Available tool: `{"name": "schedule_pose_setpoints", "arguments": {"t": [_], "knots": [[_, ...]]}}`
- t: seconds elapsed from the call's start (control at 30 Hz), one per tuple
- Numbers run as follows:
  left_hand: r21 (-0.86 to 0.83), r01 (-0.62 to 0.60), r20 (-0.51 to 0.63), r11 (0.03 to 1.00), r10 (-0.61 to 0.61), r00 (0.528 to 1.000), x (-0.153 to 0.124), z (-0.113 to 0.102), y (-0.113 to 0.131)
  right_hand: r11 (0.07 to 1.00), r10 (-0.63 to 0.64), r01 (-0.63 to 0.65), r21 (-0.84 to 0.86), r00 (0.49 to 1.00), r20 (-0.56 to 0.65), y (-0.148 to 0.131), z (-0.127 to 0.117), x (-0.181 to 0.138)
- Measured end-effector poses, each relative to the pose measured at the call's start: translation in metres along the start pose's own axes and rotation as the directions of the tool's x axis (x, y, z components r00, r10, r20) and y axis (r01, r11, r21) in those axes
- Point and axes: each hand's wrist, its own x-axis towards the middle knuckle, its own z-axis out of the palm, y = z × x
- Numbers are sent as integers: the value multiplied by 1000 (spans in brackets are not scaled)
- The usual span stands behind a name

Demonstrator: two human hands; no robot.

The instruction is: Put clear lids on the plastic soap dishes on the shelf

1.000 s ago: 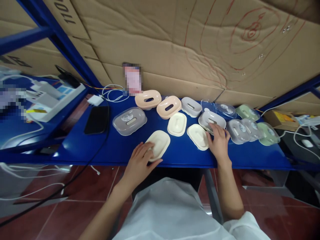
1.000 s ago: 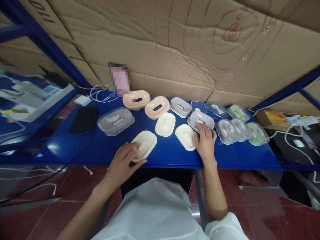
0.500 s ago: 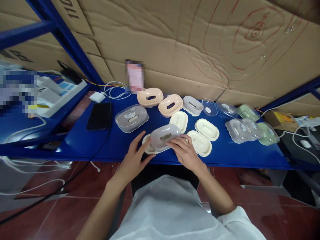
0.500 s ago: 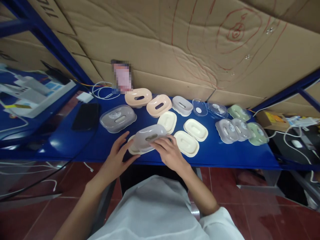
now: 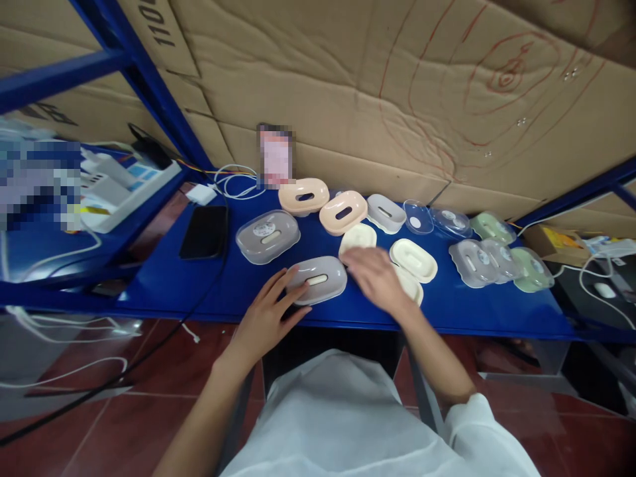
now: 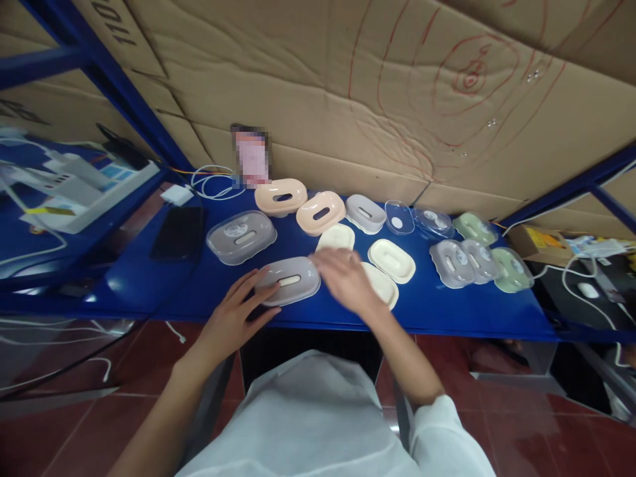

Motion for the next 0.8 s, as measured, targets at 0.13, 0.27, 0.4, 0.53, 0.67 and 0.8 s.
{"name": "schedule_pose_setpoints", "arguments": {"t": [0.13, 0.27, 0.4, 0.53, 0.67, 0.8], "knots": [[-64, 2, -20, 998, -3, 1000, 2, -1, 2, 788, 548, -578, -210, 815, -188, 91, -46, 15], [-145, 0, -12, 990, -1, 1000, 2, -3, 4, 588, 786, -795, -153, 605, -126, 147, -61, 8], [-226, 70, 74, 972, -54, 996, 3, -7, 7, 636, 753, -771, 16, 617, -228, 138, -59, -6], [-240, 146, 111, 960, -122, 986, 8, -9, 9, 571, 717, -449, 687, 680, -151, 84, -53, -14], [-227, 132, 140, 965, -102, 985, 15, -8, 9, 241, 653, -363, 900, 747, 126, 30, -35, -11], [-194, 98, 119, 976, -75, 990, 15, -5, 8, 67, 602, -468, 881, 724, 338, 10, -21, -1]]}}
